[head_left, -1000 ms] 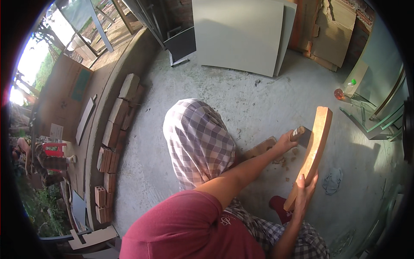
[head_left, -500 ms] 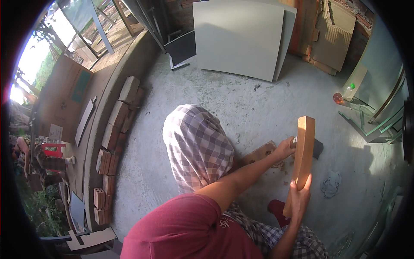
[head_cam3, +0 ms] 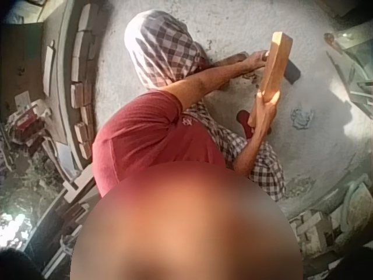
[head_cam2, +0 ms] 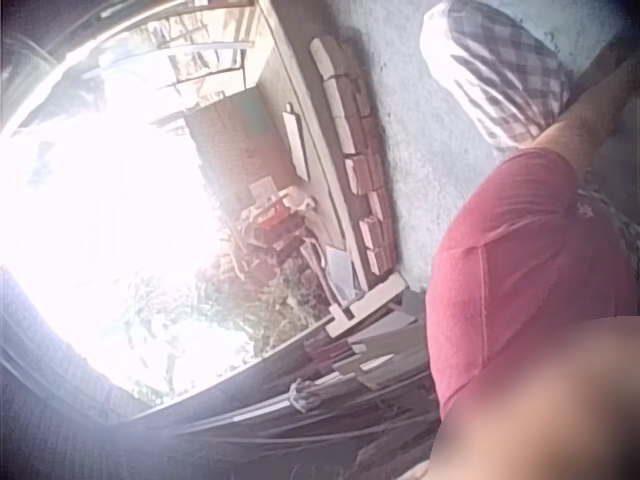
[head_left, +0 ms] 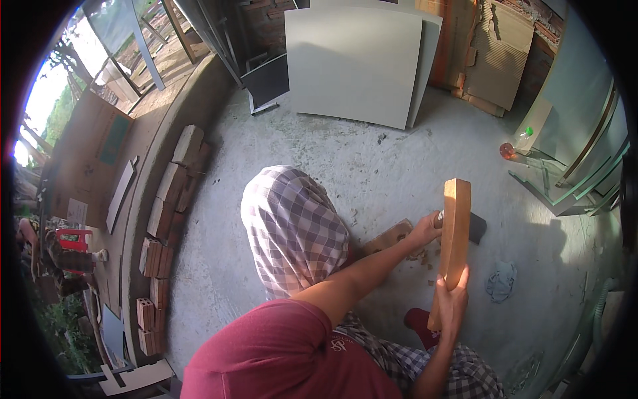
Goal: The recorder uses a chisel and a wooden support block to carve and shape a piece of wood.
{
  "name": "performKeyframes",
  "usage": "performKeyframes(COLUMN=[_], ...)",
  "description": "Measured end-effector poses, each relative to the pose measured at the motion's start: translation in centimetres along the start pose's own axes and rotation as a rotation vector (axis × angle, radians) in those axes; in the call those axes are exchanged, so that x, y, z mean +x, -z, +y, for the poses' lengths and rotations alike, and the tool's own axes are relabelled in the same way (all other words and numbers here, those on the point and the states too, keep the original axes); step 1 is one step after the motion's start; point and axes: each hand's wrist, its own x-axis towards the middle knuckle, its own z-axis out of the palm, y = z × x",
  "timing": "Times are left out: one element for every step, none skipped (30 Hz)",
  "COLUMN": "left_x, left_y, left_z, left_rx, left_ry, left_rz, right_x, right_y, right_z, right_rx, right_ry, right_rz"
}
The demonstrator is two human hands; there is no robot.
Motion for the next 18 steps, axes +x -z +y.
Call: performKeyframes(left_x=[0.00, 0.00, -0.03, -0.10, -0.13, -0.20, -0.24, -0.25, -0.27, -0.23, -0.15, -0.03, 0.03, -0.03, -0.13, -0.19, -0.19, -0.18], left_y=[0.08, 0.07, 0.11, -0.06, -0.16, -0.23, -0.21, -0.25, -0.33, -0.11, 0.11, 0.34, 0.11, -0.05, -0.12, -0.12, -0.19, -0.26], left_z=[-0.01, -0.01, 0.00, 0.23, 0.45, 0.65, 0.77, 0.88, 0.96, 0.82, 0.67, 0.53, 0.66, 0.78, 0.89, 0.93, 0.97, 0.98], left_rx=[0.019, 0.020, -0.006, -0.035, -0.037, 0.004, 0.047, 0.047, 0.031, 0.019, 0.021, 0.009, -0.010, -0.013, 0.036, 0.087, 0.086, 0.074], left_ry=[0.021, 0.018, 0.010, 0.007, 0.008, 0.018, 0.026, 0.027, 0.031, 0.033, 0.031, 0.036, 0.044, 0.046, 0.045, 0.043, 0.044, 0.036], left_rz=[0.003, 0.005, 0.007, 0.003, 0.000, -0.005, -0.007, -0.008, -0.003, 0.008, 0.012, 0.011, 0.001, -0.003, -0.001, 0.005, 0.004, 0.001], right_x=[0.00, 0.03, 0.07, 0.10, 0.13, 0.15, 0.15, 0.16, 0.18, 0.14, 0.11, 0.10, 0.18, 0.22, 0.25, 0.24, 0.25, 0.27], right_y=[0.04, 0.01, -0.10, -0.14, -0.10, -0.06, -0.03, -0.01, 0.02, -0.02, -0.08, -0.17, -0.16, -0.15, -0.15, -0.15, -0.12, -0.07], right_z=[-0.24, -0.26, -0.21, -0.05, 0.02, 0.10, 0.10, 0.10, 0.11, -0.05, -0.15, -0.21, -0.03, 0.14, 0.29, 0.35, 0.44, 0.55], right_rx=[0.002, 0.003, -0.005, -0.013, -0.013, -0.023, -0.032, -0.032, -0.021, -0.009, -0.008, -0.006, -0.007, -0.008, -0.015, -0.021, -0.021, -0.015], right_ry=[-0.013, -0.009, -0.015, -0.028, -0.031, -0.039, -0.045, -0.046, -0.041, -0.031, -0.026, -0.014, -0.010, -0.014, -0.019, -0.021, -0.022, -0.012], right_rz=[-0.019, -0.018, -0.017, -0.012, -0.009, -0.004, -0.001, 0.000, -0.008, -0.020, -0.023, -0.023, -0.017, -0.013, -0.007, -0.004, -0.002, -0.004])
